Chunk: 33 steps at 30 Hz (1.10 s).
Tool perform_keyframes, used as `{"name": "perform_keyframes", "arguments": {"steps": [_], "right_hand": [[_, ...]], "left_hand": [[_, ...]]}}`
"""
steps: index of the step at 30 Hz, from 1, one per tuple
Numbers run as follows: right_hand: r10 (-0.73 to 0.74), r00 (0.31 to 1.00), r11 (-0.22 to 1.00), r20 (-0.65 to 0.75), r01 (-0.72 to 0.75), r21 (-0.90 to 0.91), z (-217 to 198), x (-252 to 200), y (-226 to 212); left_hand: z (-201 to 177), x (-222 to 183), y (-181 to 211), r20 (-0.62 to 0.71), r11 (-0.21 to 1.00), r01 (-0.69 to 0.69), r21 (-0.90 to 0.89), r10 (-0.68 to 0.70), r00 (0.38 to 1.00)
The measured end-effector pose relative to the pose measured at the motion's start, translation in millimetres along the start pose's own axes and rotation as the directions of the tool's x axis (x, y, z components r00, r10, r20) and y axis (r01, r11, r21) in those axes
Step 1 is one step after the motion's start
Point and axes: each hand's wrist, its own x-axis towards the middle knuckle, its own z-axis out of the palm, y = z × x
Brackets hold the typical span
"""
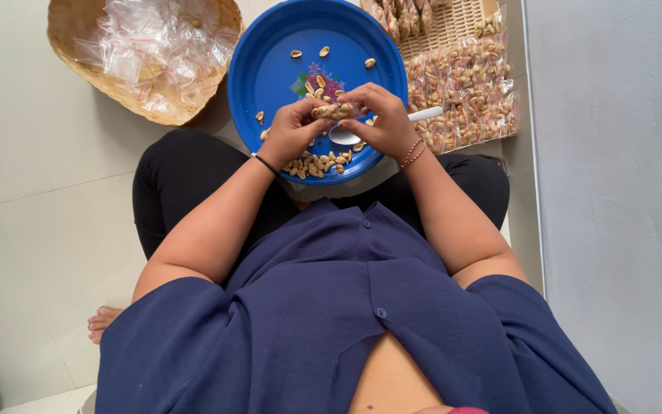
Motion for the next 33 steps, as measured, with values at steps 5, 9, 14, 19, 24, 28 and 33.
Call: {"name": "perform_keyframes", "arguments": {"steps": [5,9,14,19,24,28,33], "right_hand": [[0.042,0.999,0.999,0.009,-0.042,-0.022,-1,-3,0],[0.079,0.997,0.997,-0.003,-0.079,-0.026,-1,-3,-2],[0.130,0.991,0.991,-0.042,-0.131,-0.030,1,-5,-2],[0.165,0.978,0.981,-0.127,-0.176,-0.079,-39,10,-6],[0.022,0.965,0.717,-0.260,-0.196,-0.669,-148,29,58],[0.167,0.929,0.396,-0.331,-0.371,-0.840,-215,20,135],[0.319,0.825,0.211,-0.466,-0.541,-0.814,-238,8,214]], "left_hand": [[1,-1,2,-0.008,0.999,-0.010,0.045,0.010,1.000],[3,1,-5,-0.055,0.996,-0.050,0.080,0.054,0.997],[2,0,1,-0.022,0.989,-0.088,0.118,0.091,0.996],[-1,7,16,-0.036,0.974,-0.210,0.087,0.214,0.976],[-19,10,43,-0.092,0.957,-0.170,0.235,0.196,0.976],[-26,18,43,-0.107,0.961,-0.164,0.223,0.191,0.976],[-31,24,40,-0.114,0.958,-0.150,0.243,0.182,0.977]]}}
